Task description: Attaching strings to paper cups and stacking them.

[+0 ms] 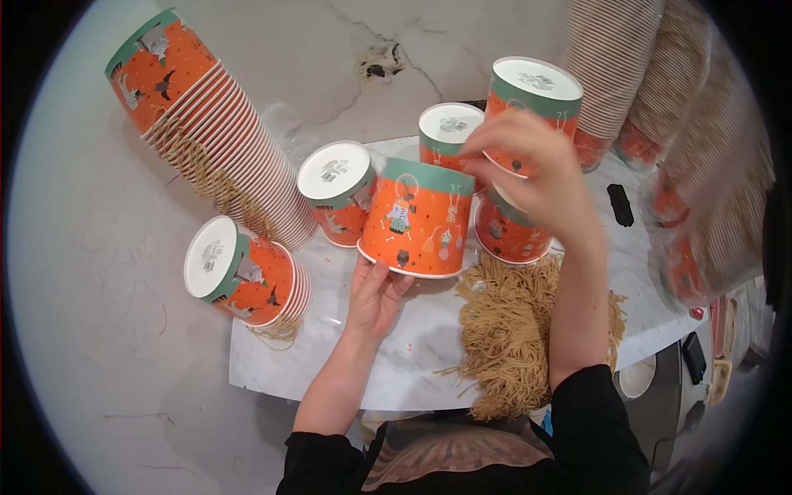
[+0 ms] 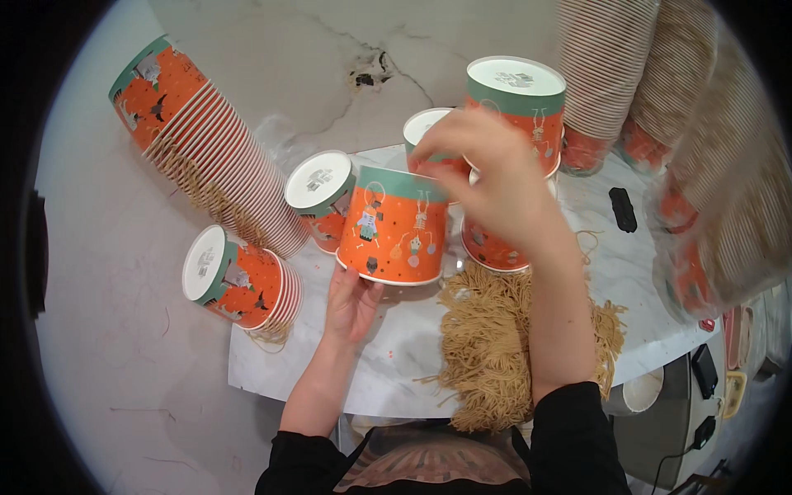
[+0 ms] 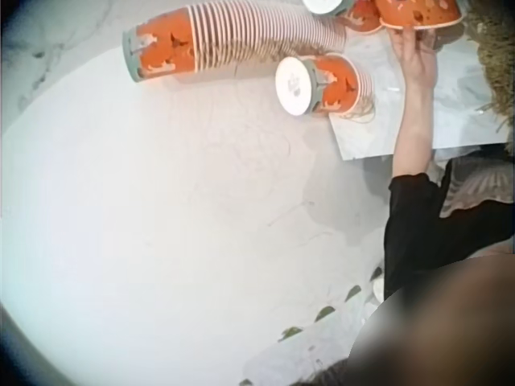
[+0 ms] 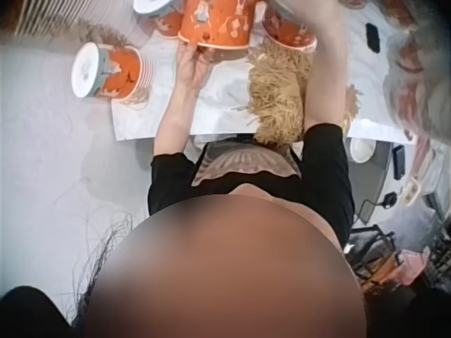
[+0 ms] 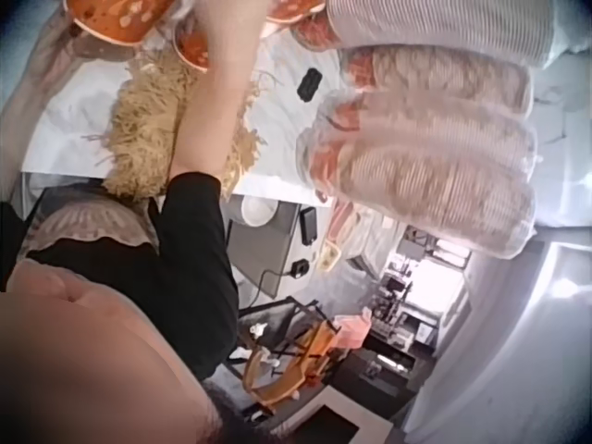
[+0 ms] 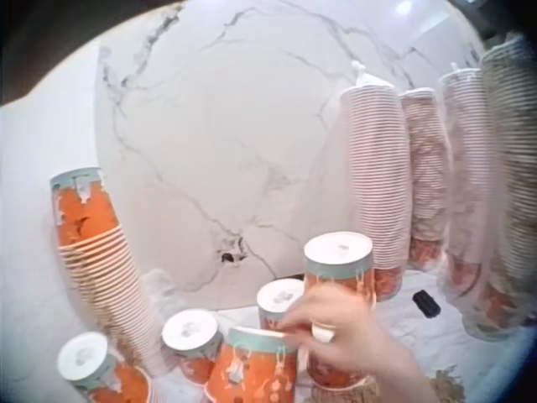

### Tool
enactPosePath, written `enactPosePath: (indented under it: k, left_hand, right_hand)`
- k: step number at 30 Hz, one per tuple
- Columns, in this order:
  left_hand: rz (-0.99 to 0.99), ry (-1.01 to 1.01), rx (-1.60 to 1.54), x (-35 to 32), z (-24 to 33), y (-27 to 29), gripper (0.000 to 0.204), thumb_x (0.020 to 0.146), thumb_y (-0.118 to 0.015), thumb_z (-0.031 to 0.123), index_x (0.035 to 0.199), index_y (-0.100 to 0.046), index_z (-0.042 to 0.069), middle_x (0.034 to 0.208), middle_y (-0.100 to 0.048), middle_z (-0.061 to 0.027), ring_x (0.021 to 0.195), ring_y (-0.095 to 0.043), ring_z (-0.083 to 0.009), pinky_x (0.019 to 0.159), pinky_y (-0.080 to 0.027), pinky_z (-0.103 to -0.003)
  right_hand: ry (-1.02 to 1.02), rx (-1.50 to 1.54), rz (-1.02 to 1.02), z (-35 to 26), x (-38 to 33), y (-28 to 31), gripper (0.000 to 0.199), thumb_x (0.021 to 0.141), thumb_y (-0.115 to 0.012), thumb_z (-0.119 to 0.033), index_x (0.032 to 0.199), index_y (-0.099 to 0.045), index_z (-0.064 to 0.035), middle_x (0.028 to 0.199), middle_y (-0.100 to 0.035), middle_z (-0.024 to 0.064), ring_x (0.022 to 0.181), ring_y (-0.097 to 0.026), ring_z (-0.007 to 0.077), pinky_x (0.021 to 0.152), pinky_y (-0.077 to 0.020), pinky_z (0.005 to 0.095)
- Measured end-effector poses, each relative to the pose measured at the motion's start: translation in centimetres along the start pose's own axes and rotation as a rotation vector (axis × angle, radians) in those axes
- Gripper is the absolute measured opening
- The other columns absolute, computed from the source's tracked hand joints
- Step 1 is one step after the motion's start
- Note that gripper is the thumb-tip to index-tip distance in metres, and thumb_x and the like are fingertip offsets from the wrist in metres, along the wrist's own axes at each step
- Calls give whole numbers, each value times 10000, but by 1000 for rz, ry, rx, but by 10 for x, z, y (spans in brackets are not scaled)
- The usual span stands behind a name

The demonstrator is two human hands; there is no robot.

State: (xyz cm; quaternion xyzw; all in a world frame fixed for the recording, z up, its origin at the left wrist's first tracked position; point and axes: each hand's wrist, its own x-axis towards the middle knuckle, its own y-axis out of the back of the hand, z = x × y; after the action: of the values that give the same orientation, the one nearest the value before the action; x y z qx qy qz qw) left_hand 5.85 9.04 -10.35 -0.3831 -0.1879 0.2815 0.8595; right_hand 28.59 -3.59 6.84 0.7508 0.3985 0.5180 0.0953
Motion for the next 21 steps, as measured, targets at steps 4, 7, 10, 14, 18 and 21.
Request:
enactPosePath:
  k: [4,7,10,14,18,21]
  left_hand:
    - [-11,-51,-34,-4,4,-9,491,1037,-542,215,1471,-357,79,1373,-554,-98,1190,-613,-198,897,-615,-325]
    - [-63,-80,-37,-8,6,-3,489,1054,-501,277,1472,-363,65,1406,-534,-104,1208,-601,-208,923,-591,-346]
    - [-131,-127,7,-9,12,-1,522,1067,-450,360,1476,-367,47,1456,-498,-114,1243,-580,-230,973,-549,-386]
    - [25,-185,93,-11,9,-12,615,1070,-377,472,1486,-358,18,1508,-451,-135,1352,-495,-263,1105,-438,-438]
    - [47,-213,29,-15,17,-8,624,1068,-377,481,1465,-384,0,1491,-470,-141,1360,-487,-271,1127,-413,-431]
    - [100,-245,-20,-13,15,-14,605,1060,-399,475,1421,-437,-10,1452,-508,-151,1336,-509,-281,1113,-429,-449]
  right_hand:
    - [218,80,-263,-22,-8,-37,240,769,-742,-26,1004,-705,-55,1136,-661,83,1057,-610,293,896,-504,395]
    - [189,10,-283,-30,-10,-34,234,786,-730,-23,1015,-695,-58,1157,-649,88,1070,-606,298,889,-507,399]
    - [97,-38,-175,-46,-6,-17,214,794,-722,-3,1001,-685,-44,1027,-663,78,973,-642,274,785,-535,373]
    - [-13,-147,-218,-60,-12,14,163,771,-740,-16,927,-694,-27,889,-660,75,777,-659,264,689,-532,364]
    - [-135,-395,-511,-43,-23,31,94,760,-734,-108,837,-715,-56,844,-665,81,781,-670,280,658,-511,387]
    - [-225,-476,-660,0,-58,21,83,756,-716,-101,826,-725,-57,829,-663,92,782,-668,297,682,-515,408]
